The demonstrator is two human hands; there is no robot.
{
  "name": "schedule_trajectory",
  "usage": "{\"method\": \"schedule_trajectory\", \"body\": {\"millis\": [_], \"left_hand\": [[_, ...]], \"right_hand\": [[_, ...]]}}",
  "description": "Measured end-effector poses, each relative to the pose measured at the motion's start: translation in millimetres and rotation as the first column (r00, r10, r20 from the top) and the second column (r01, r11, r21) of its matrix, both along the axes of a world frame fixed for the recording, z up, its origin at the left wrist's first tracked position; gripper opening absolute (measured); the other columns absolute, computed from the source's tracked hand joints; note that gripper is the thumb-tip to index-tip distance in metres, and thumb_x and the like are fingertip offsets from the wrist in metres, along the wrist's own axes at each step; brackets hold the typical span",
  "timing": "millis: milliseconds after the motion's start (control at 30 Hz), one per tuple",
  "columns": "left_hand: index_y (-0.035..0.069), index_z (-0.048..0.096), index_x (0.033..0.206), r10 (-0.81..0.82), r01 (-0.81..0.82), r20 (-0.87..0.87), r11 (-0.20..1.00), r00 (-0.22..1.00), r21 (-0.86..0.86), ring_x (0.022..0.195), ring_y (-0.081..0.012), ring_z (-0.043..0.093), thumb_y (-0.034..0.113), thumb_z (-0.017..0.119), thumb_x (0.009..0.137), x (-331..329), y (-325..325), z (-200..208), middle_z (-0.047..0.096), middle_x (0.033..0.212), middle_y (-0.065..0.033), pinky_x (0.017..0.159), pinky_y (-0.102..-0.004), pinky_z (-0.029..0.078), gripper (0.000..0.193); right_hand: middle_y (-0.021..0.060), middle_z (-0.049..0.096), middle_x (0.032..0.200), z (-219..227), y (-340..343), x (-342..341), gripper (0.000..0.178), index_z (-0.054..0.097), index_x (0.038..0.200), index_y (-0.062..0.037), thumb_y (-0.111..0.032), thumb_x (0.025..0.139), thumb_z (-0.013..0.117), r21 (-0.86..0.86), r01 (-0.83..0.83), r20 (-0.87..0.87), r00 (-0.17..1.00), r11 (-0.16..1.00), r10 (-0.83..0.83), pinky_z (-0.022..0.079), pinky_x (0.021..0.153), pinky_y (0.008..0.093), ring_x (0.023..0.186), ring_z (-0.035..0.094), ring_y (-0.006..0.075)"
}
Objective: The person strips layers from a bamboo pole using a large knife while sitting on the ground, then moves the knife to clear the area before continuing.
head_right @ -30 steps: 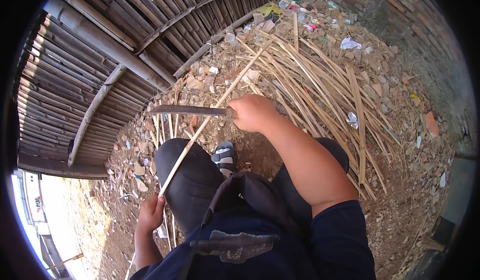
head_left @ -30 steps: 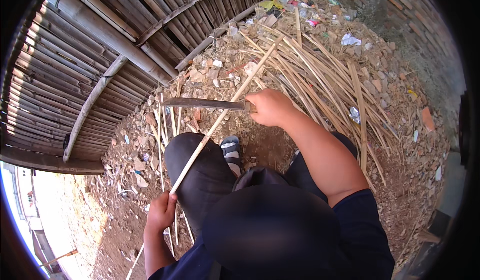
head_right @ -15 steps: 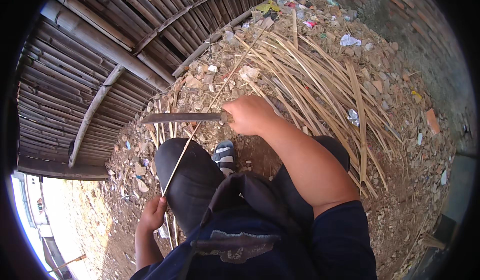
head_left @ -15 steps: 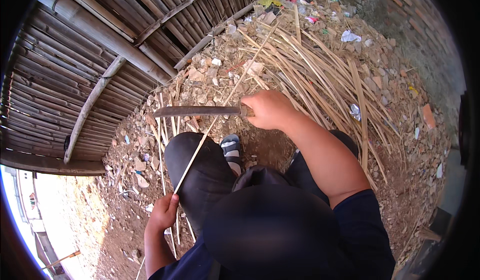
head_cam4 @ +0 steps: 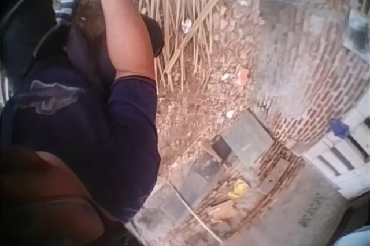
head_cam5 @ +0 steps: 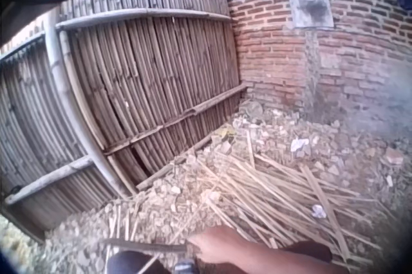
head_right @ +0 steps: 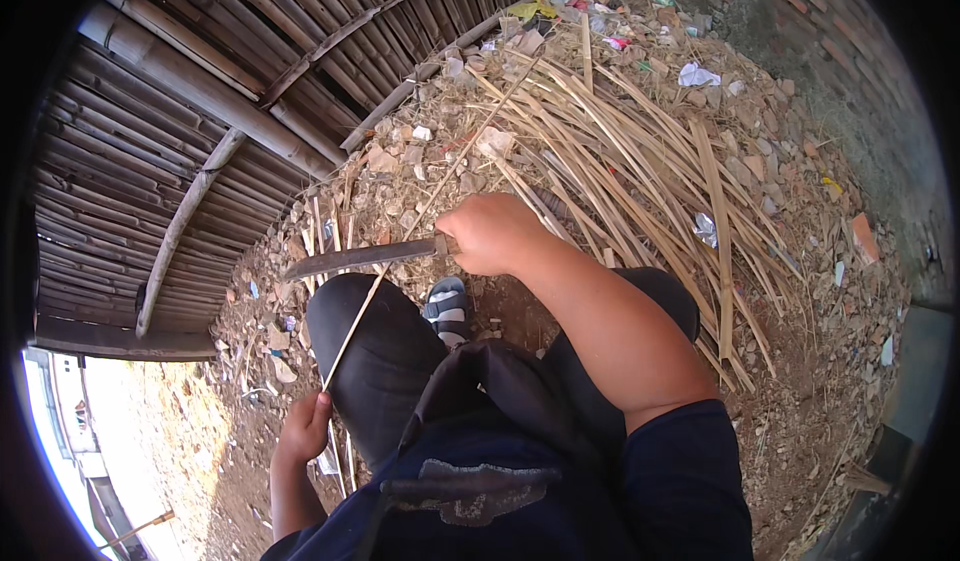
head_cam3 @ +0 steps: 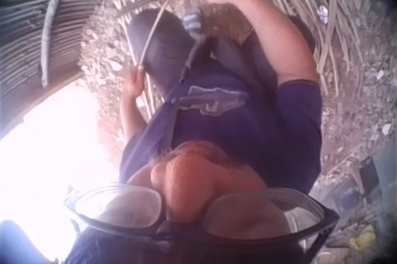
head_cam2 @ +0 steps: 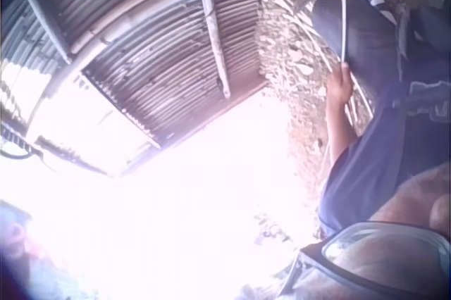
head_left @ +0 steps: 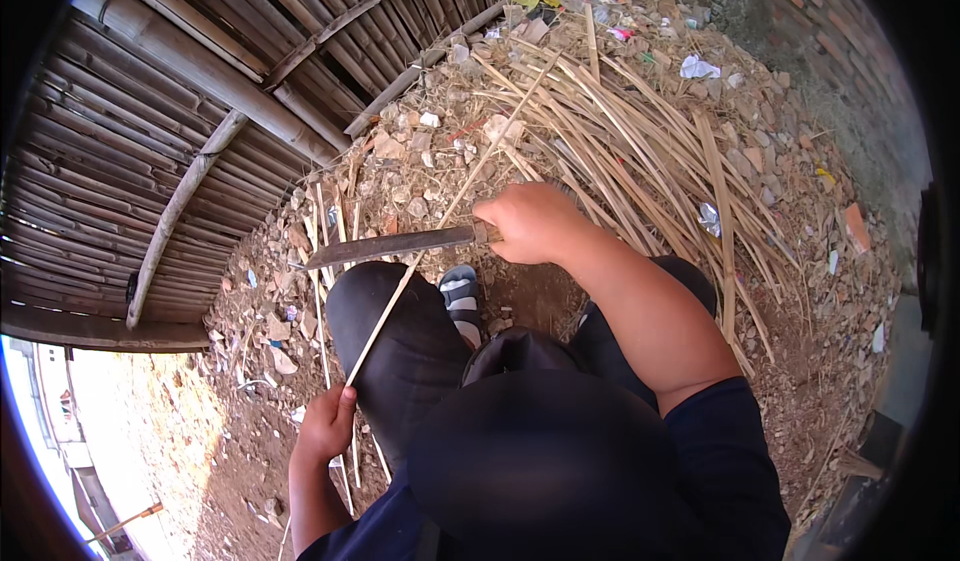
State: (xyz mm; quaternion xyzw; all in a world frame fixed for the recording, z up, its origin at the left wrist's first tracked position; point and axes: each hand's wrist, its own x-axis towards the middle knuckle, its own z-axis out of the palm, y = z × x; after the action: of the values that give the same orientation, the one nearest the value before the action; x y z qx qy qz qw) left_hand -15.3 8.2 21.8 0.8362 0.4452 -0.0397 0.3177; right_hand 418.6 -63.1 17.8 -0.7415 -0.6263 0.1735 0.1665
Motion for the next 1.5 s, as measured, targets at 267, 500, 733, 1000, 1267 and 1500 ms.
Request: {"method": "schedule_trajectory", "body": {"millis": [267,500,733,1000,1267,1500], "left_hand": [[-0.003,0.057,0.083,0.014,-0.013,0.026,1.000,1.000,-0.023,0.066,-0.0432,0.058,0.041,0.044,0.110,7.6,1.7,4.7,0.059,0.069,-0.0255,0.065,-0.0481,0.046,0.054],[-0.003,0.057,0.083,-0.008,0.008,0.002,0.999,1.000,0.040,0.066,-0.0438,0.059,0.041,0.045,0.109,4.4,-0.3,1.3,0.059,0.069,-0.0251,0.065,-0.0491,0.046,0.053],[-0.003,0.058,0.083,0.014,-0.013,0.047,1.000,0.999,-0.026,0.066,-0.0374,0.061,0.041,0.044,0.110,8.1,3.9,2.1,0.061,0.070,-0.0212,0.066,-0.0458,0.048,0.054],[-0.002,0.061,0.085,0.010,-0.009,-0.042,1.000,0.999,0.029,0.073,-0.0427,0.065,0.042,0.043,0.110,5.6,-1.0,3.0,0.064,0.074,-0.0235,0.069,-0.0477,0.050,0.054],[0.000,0.055,0.077,0.071,-0.067,0.101,0.997,0.992,-0.045,0.059,-0.0206,0.050,0.043,0.039,0.112,3.7,3.0,-6.1,0.053,0.063,-0.0101,0.059,-0.0396,0.042,0.057],[0.000,0.058,0.082,0.006,-0.009,0.022,0.992,1.000,0.127,0.068,-0.0489,0.064,0.038,0.044,0.110,9.6,-7.0,-3.4,0.062,0.067,-0.0256,0.062,-0.0536,0.048,0.048]], "right_hand": [[0.0233,0.072,0.097,-29.8,7.7,39.5,0.045,0.070,0.116,-0.0015,-0.033,0.085,0.078,0.092,0.252,-0.208,0.951,0.963,-0.229,0.055,0.084,0.0469,0.092,0.070,0.0398],[0.0195,0.072,0.091,-6.1,1.1,-1.5,0.035,0.073,0.112,-0.0137,-0.028,0.081,0.077,-0.085,-0.058,0.052,0.997,0.995,0.062,0.056,0.079,0.0496,0.090,0.070,0.0405],[0.0217,0.072,0.097,-25.7,6.7,46.2,0.039,0.072,0.116,-0.0066,-0.030,0.085,0.077,0.050,0.295,-0.203,0.938,0.954,-0.280,0.055,0.084,0.0472,0.094,0.070,0.0398],[0.0188,0.070,0.085,-2.4,-1.0,-3.9,0.024,0.070,0.094,-0.0082,-0.027,0.081,0.076,-0.009,-0.107,0.010,0.994,0.994,0.107,0.055,0.074,0.0498,0.083,0.069,0.0395],[0.0245,0.071,0.104,-35.1,4.5,52.9,0.048,0.068,0.123,-0.0021,-0.030,0.086,0.077,-0.019,0.259,-0.117,0.959,0.966,-0.260,0.055,0.088,0.0452,0.100,0.070,0.0398],[0.0199,0.071,0.086,-3.7,-4.9,17.6,0.032,0.072,0.108,-0.0087,-0.030,0.084,0.077,0.052,0.013,0.022,1.000,0.999,-0.014,0.054,0.077,0.0489,0.088,0.069,0.0399]]}}
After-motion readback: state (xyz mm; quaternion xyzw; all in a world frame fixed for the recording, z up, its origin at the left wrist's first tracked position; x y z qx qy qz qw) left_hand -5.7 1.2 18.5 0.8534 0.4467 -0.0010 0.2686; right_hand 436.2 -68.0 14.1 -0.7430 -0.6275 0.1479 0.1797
